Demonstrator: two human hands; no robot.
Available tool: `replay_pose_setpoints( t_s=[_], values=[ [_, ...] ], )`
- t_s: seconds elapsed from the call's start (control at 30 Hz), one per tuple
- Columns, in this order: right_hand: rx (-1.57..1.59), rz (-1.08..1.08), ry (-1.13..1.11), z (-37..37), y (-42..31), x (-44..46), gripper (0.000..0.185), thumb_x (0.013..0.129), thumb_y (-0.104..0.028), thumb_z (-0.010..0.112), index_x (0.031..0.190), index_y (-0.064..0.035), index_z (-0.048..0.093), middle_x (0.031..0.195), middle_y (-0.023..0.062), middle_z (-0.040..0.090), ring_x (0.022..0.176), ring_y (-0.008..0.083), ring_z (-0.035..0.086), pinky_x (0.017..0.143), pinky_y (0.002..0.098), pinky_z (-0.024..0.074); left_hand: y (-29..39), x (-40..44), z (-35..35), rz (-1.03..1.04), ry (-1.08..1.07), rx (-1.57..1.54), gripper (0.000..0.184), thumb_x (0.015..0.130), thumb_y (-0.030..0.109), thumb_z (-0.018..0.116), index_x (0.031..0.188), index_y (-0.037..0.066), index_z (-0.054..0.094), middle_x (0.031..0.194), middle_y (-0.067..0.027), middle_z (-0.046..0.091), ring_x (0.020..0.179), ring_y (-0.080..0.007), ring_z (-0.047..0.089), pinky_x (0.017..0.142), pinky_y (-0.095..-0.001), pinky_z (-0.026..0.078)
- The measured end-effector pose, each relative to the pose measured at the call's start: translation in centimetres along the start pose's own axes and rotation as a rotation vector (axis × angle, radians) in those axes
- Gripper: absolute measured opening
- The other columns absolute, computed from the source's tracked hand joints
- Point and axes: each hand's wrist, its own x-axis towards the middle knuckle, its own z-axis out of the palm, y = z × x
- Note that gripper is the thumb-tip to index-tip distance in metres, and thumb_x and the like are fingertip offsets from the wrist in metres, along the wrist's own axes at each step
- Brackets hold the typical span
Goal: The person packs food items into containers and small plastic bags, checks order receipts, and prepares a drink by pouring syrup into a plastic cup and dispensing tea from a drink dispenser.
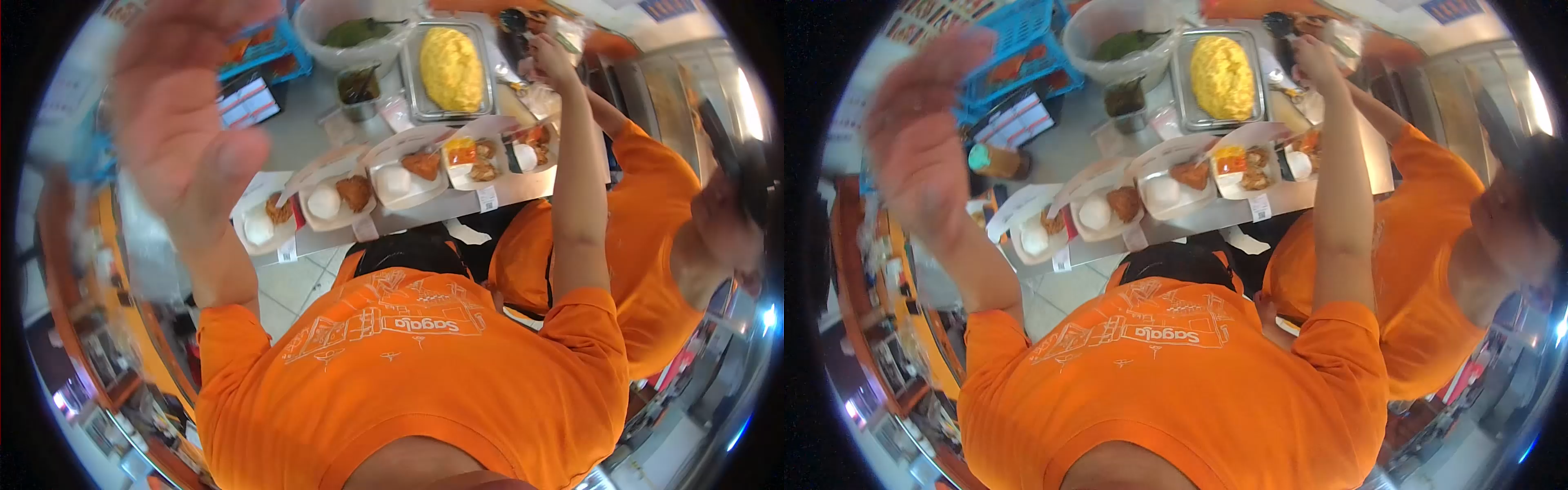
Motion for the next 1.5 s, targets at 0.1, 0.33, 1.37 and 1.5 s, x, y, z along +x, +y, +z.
replay_pose_setpoints(
  t_s=[0.1, 0.33, 1.37, 1.5],
  values=[
    [-0.082, 0.085, 0.036, 0.9, -0.6, -1.6, 0.016, 0.098, -0.022, 0.048, 0.083, -0.0146, 0.048, 0.059, -0.0075, 0.034, 0.046, 0.0064, 0.033, 0.045, 0.0255, 0.0355, 3.4, 0.9, -2.4, 0.202, 0.083, 0.027, 0.061, 0.087, 0.035, 0.068, 0.132, -0.001, 0.047, 0.121, -0.016, 0.061, 0.109, -0.0271, 0.061, 0.099, -0.0401, 0.047],
    [-0.052, 0.037, -0.158, 0.9, 3.9, 2.6, 0.02, 0.099, -0.028, 0.049, 0.112, -0.0151, 0.057, 0.067, -0.0082, 0.042, 0.058, 0.0058, 0.042, 0.054, 0.0239, 0.0391, 5.3, -1.3, -5.8, 0.351, 0.374, 0.032, 0.052, 0.087, 0.033, 0.061, 0.127, 0.002, 0.051, 0.115, -0.0148, 0.063, 0.103, -0.0284, 0.06, 0.094, -0.0426, 0.047],
    [-1.59, -0.835, -0.32, 7.7, 8.4, 8.6, 0.053, 0.094, -0.022, 0.043, 0.143, -0.0006, 0.045, 0.15, 0.0238, 0.039, 0.138, 0.0372, 0.037, 0.114, 0.0478, 0.0278, -0.5, -48.9, -15.9, -1.195, 0.765, 1.521, 0.037, 0.079, 0.019, 0.065, 0.115, 0.018, 0.07, 0.132, -0.016, 0.046, 0.124, -0.0356, 0.039, 0.102, -0.0509, 0.028],
    [-1.454, -0.662, -0.358, 12.5, 7.0, 3.9, 0.05, 0.096, -0.02, 0.044, 0.141, 0.0016, 0.042, 0.145, 0.0198, 0.041, 0.135, 0.0287, 0.036, 0.112, 0.0382, 0.0272, 11.0, -51.3, -24.6, -1.176, 0.585, 0.48, 0.039, 0.098, 0.017, 0.041, 0.126, -0.004, 0.058, 0.127, -0.0155, 0.059, 0.108, -0.0162, 0.057, 0.09, -0.0308, 0.039]
  ],
)
